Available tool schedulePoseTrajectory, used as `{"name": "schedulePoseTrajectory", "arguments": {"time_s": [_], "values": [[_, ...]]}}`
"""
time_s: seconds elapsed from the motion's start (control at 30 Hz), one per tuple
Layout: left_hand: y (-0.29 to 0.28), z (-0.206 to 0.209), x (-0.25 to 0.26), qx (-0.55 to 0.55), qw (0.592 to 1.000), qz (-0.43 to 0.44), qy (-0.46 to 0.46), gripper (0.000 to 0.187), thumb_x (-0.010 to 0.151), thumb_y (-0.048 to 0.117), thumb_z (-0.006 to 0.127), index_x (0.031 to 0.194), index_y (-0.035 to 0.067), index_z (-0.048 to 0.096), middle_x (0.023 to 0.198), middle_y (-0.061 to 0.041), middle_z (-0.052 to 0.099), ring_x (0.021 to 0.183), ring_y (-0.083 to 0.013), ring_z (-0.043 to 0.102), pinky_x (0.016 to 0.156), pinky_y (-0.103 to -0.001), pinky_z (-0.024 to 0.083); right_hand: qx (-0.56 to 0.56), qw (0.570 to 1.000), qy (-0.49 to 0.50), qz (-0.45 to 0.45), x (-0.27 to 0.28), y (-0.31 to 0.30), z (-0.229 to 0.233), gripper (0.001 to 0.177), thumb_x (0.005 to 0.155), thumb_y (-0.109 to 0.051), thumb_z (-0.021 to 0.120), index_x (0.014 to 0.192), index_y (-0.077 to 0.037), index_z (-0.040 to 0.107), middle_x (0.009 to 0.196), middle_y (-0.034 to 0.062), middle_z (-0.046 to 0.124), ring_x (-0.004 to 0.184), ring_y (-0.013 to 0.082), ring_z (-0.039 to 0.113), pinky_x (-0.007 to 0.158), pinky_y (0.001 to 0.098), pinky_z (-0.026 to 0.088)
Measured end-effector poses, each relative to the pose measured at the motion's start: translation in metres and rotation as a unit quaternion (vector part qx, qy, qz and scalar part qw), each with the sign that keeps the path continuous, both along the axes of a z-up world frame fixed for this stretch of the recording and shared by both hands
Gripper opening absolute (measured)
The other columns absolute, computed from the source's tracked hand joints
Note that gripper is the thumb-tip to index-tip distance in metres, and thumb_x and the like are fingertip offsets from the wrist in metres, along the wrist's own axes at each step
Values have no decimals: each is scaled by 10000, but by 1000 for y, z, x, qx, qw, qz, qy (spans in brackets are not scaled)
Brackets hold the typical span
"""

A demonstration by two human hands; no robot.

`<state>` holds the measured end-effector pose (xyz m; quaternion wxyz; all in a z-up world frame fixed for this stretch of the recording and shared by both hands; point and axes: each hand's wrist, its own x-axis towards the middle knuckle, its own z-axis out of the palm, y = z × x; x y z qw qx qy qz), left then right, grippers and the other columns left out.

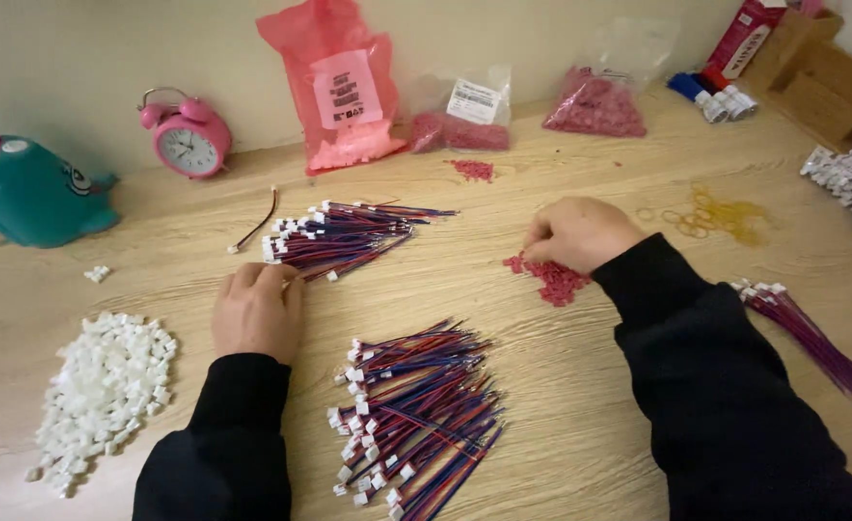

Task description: Assembling small electronic wire connectors by inserting wires into plastic housings

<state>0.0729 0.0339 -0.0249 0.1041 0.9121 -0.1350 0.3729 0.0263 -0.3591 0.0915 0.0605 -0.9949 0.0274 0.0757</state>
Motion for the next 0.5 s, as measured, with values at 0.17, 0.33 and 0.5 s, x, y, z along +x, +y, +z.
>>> {"name": "schedulePoseTrajectory", "arguments": {"time_s": [0.17,0.33,0.5], "values": [[-8,18,-22,-135,991,-14,-12,149,809,205,739,952,208,694,816,1,678,784,-186,673,736,-305,541,-3,999,-17,46,7,7,-15,264,729,-446,745,945,-298,775,960,5,748,1022,266,687,899,399,536],[-19,48,-57,-345,930,-31,123,95,854,157,750,934,197,718,760,-11,709,709,-142,676,654,-283,530,2,997,-50,67,14,11,-29,225,802,-418,683,926,-252,769,946,47,738,1023,299,678,915,450,523],[-35,42,-75,-518,812,-149,224,156,887,54,690,1031,103,725,872,-110,733,784,-140,645,711,-295,568,-53,994,-67,71,1,25,-14,196,813,-416,641,870,-274,762,900,13,724,1014,268,673,930,455,505]]}}
